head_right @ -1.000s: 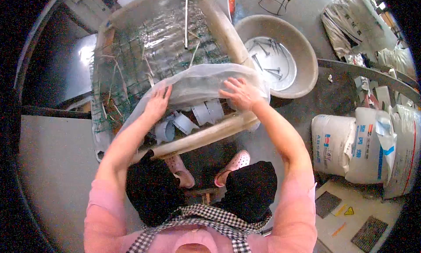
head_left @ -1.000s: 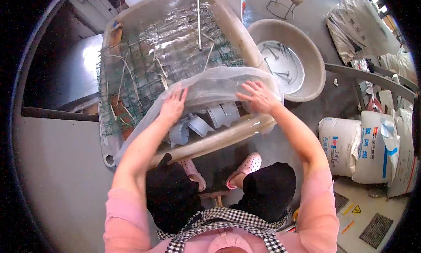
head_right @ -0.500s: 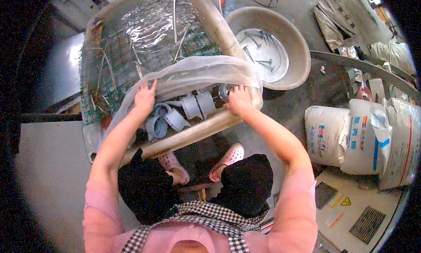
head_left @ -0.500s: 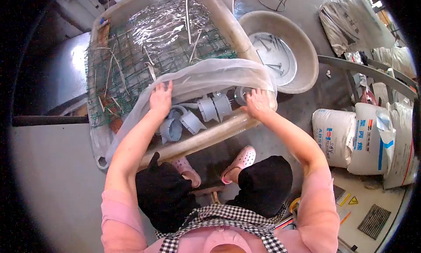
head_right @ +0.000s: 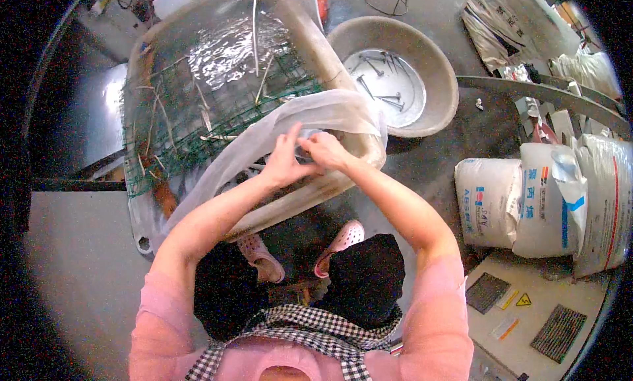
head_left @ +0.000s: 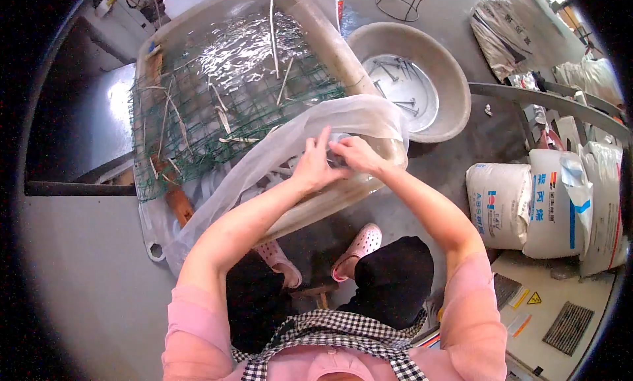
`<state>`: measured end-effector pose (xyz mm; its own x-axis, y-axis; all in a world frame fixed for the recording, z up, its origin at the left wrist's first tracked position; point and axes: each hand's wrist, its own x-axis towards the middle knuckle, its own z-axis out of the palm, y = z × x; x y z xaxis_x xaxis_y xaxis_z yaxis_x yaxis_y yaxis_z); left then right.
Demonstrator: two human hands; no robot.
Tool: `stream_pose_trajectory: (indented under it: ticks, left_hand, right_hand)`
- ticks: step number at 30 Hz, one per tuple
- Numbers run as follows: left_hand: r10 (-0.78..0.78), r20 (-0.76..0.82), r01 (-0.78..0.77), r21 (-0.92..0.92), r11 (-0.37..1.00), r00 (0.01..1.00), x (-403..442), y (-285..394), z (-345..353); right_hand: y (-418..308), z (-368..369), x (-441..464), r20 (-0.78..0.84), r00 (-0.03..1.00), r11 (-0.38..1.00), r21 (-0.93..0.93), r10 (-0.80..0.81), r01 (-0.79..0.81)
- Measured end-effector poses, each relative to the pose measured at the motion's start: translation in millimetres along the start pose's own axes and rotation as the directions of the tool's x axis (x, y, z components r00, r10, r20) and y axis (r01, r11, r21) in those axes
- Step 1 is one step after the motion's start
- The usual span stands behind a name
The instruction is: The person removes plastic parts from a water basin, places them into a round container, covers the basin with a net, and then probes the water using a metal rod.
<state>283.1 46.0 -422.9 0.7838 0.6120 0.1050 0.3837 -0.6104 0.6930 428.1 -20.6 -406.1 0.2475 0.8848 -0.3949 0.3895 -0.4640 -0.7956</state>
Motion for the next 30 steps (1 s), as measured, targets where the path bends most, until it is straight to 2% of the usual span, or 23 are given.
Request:
stream_pose_trajectory:
  ticks: [2, 3, 4, 5, 7, 9, 10, 12, 13, 15, 16, 17, 18, 19, 20, 21, 24, 25, 26, 27, 29, 30]
  left_hand:
    - [-0.054, -0.069, 0.044, -0.137, 0.99, 0.996, 18, -23, 2]
    - [-0.122, 0.012, 0.122, -0.229, 0.966, 0.992, 23, -22, -14]
    - [-0.129, 0.015, 0.127, -0.34, 0.932, 0.991, 27, -31, -19]
    - [-0.112, 0.006, 0.108, -0.319, 0.942, 0.994, 26, -41, -24]
    - [-0.095, 0.001, 0.091, -0.294, 0.952, 0.995, 23, -43, -48]
    - [-0.201, 0.14, 0.245, -0.577, 0.779, 0.969, 22, -48, -68]
    - [-0.277, 0.211, 0.347, -0.633, 0.692, 0.937, 19, -33, -87]
    - [-0.264, 0.283, 0.38, -0.792, 0.478, 0.922, 17, -46, -97]
    - [-0.262, 0.284, 0.38, -0.787, 0.485, 0.922, 14, -46, -102]
    - [-0.301, 0.313, 0.419, -0.808, 0.414, 0.901, 5, -43, -113]
    - [-0.297, 0.31, 0.416, -0.806, 0.422, 0.903, 0, -48, -115]
    - [-0.275, 0.317, 0.405, -0.835, 0.373, 0.908, -4, -56, -115]
    - [-0.254, 0.324, 0.395, -0.861, 0.321, 0.911, -9, -60, -115]
    - [-0.275, 0.336, 0.41, -0.868, 0.282, 0.901, -11, -48, -122]
    - [-0.277, 0.333, 0.408, -0.867, 0.285, 0.901, -13, -51, -124]
    - [-0.281, 0.322, 0.397, -0.876, 0.274, 0.904, -15, -57, -126]
    - [-0.296, 0.299, 0.381, -0.883, 0.275, 0.907, -14, -69, -130]
    - [-0.3, 0.335, 0.405, -0.89, 0.212, 0.893, -11, -64, -135]
    - [-0.303, 0.37, 0.427, -0.892, 0.147, 0.878, -7, -60, -138]
    - [-0.36, 0.337, 0.404, -0.906, 0.127, 0.87, -1, -54, -134]
    - [-0.377, 0.3, 0.377, -0.914, 0.15, 0.876, 12, -50, -128]
    - [-0.394, 0.262, 0.351, -0.92, 0.174, 0.881, 17, -45, -125]
  right_hand:
    - [-12, -7, -11, 0.032, 0.999, 0.997, -0.062, -0.04, 0.042]
    - [-8, -12, -13, -0.064, 0.991, 0.989, -0.091, -0.12, 0.114]
    - [-4, -19, -14, -0.158, 0.966, 0.975, -0.127, -0.202, 0.183]
    - [2, -28, -14, -0.197, 0.964, 0.946, -0.304, -0.177, 0.112]
    - [24, -43, -10, -0.043, 0.998, 0.899, -0.432, 0.056, -0.069]
    - [44, -39, 1, 0.069, 0.971, 0.894, -0.409, 0.229, -0.182]
    - [54, -32, 9, 0.073, 0.959, 0.915, -0.325, 0.274, -0.237]
    - [67, -10, 28, 0.022, 0.93, 0.929, 0.047, 0.367, -0.367]
    - [71, 1, 39, 0.004, 0.905, 0.862, 0.303, 0.426, -0.407]
    - [80, 24, 65, -0.018, 0.852, 0.604, 0.713, 0.523, -0.356]
    - [92, 36, 86, -0.057, 0.845, 0.522, 0.808, 0.532, -0.275]
    - [136, 58, 127, -0.105, 0.868, 0.527, 0.828, 0.485, -0.194]
    - [152, 68, 143, -0.281, 0.872, 0.681, 0.728, 0.401, -0.079]
    - [133, 67, 139, -0.446, 0.842, 0.811, 0.585, 0.303, 0.018]
    - [121, 62, 126, -0.487, 0.822, 0.866, 0.5, 0.294, -0.013]
    - [113, 56, 122, -0.485, 0.824, 0.865, 0.502, 0.293, -0.012]
    - [106, 40, 109, -0.352, 0.904, 0.931, 0.348, 0.244, -0.116]
    - [101, 33, 106, -0.355, 0.932, 0.994, -0.055, 0.069, -0.095]
    - [96, 29, 100, -0.323, 0.946, 0.963, -0.258, -0.011, -0.077]
    - [88, 24, 92, -0.287, 0.953, 0.892, -0.45, -0.092, -0.05]
    - [56, 16, 56, -0.298, 0.948, 0.943, -0.269, 0.112, -0.196]
    - [49, 16, 47, -0.298, 0.948, 0.943, -0.269, 0.113, -0.198]
